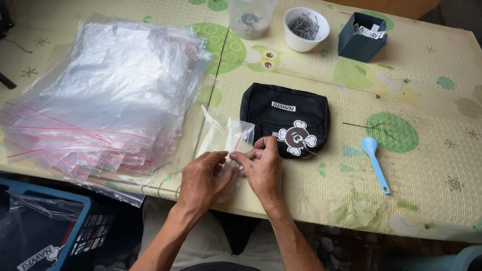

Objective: The person cleans a black bag with a blue brush, then attaches a chain and a bear-shaped charm to the zipper. They also place a sticker on the bag and put it into a plastic bag.

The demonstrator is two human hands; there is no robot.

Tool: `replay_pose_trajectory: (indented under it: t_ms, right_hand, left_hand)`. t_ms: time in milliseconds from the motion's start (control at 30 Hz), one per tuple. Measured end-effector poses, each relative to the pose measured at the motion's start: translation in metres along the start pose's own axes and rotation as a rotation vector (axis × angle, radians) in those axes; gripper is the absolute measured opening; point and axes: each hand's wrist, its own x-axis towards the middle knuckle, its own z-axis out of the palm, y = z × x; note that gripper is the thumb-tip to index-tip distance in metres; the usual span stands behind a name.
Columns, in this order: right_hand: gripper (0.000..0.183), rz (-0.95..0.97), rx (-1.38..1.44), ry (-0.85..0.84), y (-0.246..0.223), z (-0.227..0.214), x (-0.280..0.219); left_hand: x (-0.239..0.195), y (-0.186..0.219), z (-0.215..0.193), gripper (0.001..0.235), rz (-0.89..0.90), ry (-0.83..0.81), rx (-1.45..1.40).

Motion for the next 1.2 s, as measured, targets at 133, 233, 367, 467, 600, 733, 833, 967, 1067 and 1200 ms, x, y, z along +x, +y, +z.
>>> replay_pose_trajectory:
  t_ms: [133, 233, 367, 467, 600, 733, 833, 967, 1067, 1200]
  right_hand:
    - [0.051, -0.024, 0.051, -0.027, 0.006, 0.001, 0.002]
    - [0.041, -0.074, -0.008, 0.002, 0.007, 0.0, -0.002]
    - [0.038, -0.104, -0.072, 0.002, 0.008, -0.002, 0.0]
    - [0.036, -0.099, -0.054, -0.001, 0.011, -0.002, 0.0]
    - [0.041, -0.06, -0.019, -0.007, -0.006, -0.012, -0.008]
    - [0.03, -0.319, -0.305, 0.23, -0.019, -0.077, 0.016]
    - [0.034, -0.518, -0.64, 0.507, -0.008, -0.134, 0.054]
    - [0.064, 0.027, -0.559, 0.328, 0.008, -0.173, 0.094]
    - [0.057, 0.062, -0.447, 0.258, 0.0, -0.169, 0.099]
    - [0.042, 0.068, -0.631, 0.205, 0.014, -0.178, 0.118]
  left_hand:
    - [-0.003, -0.009, 0.001, 0.03, 0.002, 0.053, -0.062]
    - [-0.009, -0.007, 0.003, 0.025, 0.1, 0.177, 0.007]
    - [-0.012, 0.014, -0.006, 0.027, 0.234, 0.071, 0.128]
    - [-0.012, 0.003, -0.004, 0.02, 0.207, 0.027, 0.223]
    - [-0.003, -0.012, 0.005, 0.017, 0.211, 0.163, 0.259]
    - [0.015, -0.012, 0.015, 0.016, 0.245, 0.179, 0.245]
    - [0.037, -0.027, 0.034, 0.012, 0.274, 0.23, 0.28]
    - [0.078, -0.028, 0.049, 0.02, 0.266, 0.188, 0.313]
    - [0.112, -0.03, 0.066, 0.025, 0.254, 0.173, 0.308]
    - [0.144, -0.044, 0.088, 0.024, 0.211, 0.16, 0.287]
